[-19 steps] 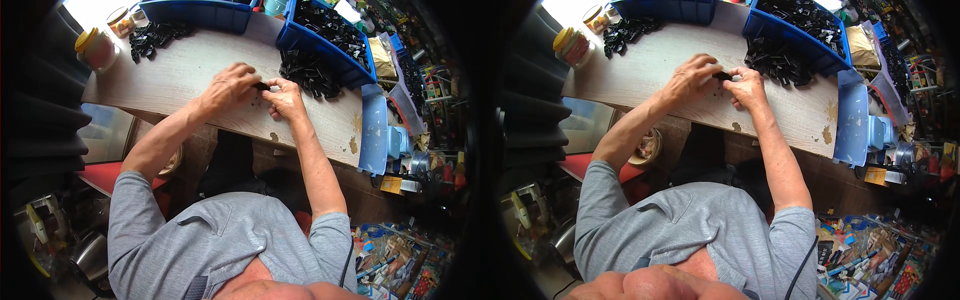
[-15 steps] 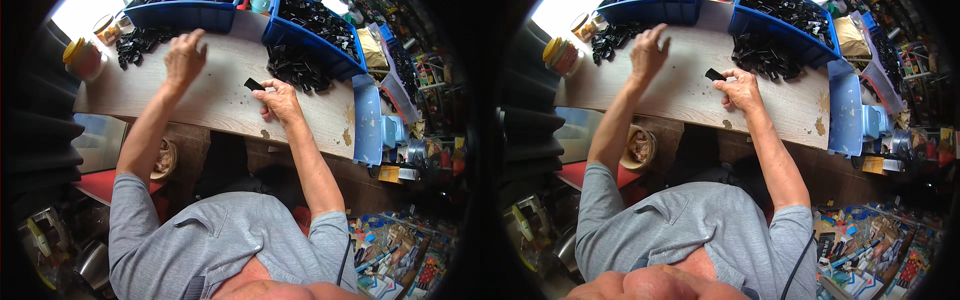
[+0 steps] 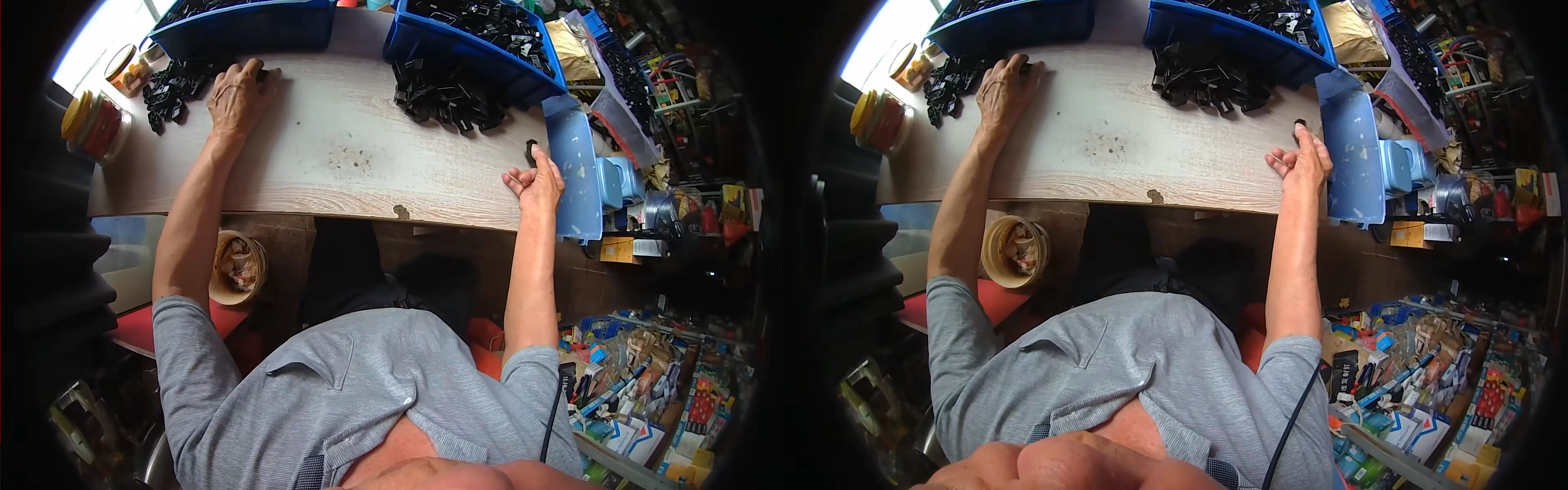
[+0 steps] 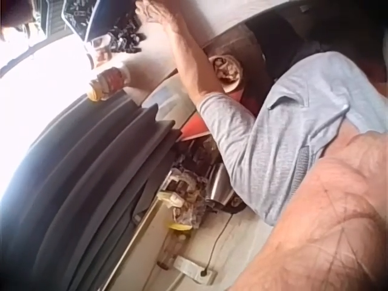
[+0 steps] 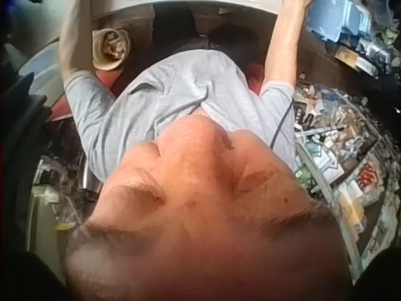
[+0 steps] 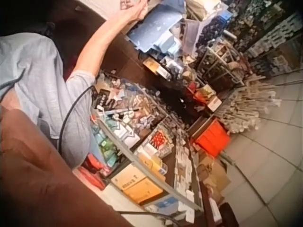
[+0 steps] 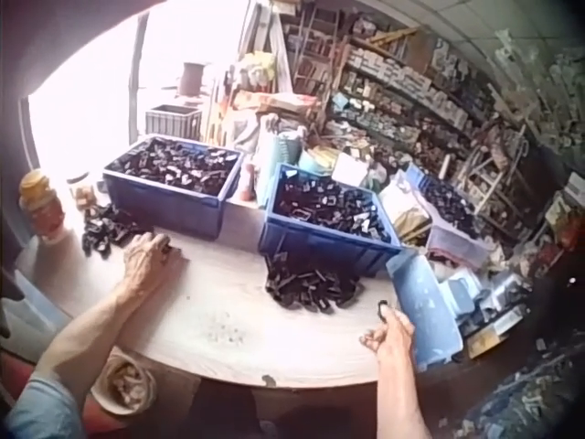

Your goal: Assembling small black plastic components by hand at a workbench.

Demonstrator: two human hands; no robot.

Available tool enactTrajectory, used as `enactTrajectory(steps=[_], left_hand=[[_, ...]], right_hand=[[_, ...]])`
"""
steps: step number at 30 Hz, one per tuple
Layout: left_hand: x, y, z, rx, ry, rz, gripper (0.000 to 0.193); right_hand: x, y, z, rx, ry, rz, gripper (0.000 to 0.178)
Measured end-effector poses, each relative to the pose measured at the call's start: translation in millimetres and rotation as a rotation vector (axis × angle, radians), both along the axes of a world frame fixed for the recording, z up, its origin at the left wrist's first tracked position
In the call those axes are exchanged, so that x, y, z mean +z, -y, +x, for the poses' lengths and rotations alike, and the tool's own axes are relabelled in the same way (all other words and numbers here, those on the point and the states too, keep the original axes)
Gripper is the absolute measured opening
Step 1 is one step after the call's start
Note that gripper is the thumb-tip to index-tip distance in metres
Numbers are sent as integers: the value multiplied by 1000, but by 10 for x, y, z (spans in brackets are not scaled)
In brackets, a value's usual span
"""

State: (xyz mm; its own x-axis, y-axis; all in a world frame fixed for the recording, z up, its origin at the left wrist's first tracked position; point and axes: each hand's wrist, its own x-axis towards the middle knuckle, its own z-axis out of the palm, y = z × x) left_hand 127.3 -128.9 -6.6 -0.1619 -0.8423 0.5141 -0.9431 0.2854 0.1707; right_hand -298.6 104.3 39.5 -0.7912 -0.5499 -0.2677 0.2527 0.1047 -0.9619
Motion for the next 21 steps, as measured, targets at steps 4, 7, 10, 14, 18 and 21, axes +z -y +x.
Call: enactTrajectory(steps=[4,7,10,14,18,21], left_hand=[[-42,-212,-140,-193,-91,11,21],[-37,-381,-288,-327,-143,-40,18],[16,-505,-410,-337,-173,-26,19],[-30,-468,-381,-309,-150,-60,21],[-20,-448,-405,-282,-160,-54,20],[-23,-440,-413,-263,-128,-26,21]], right_hand=[[-10,176,232,115,-7,16,41],[36,368,574,295,-21,46,40],[116,567,870,385,-45,97,38],[140,811,1095,429,-112,161,35],[100,981,1215,414,-170,223,36],[79,1047,1264,403,-178,235,38]])
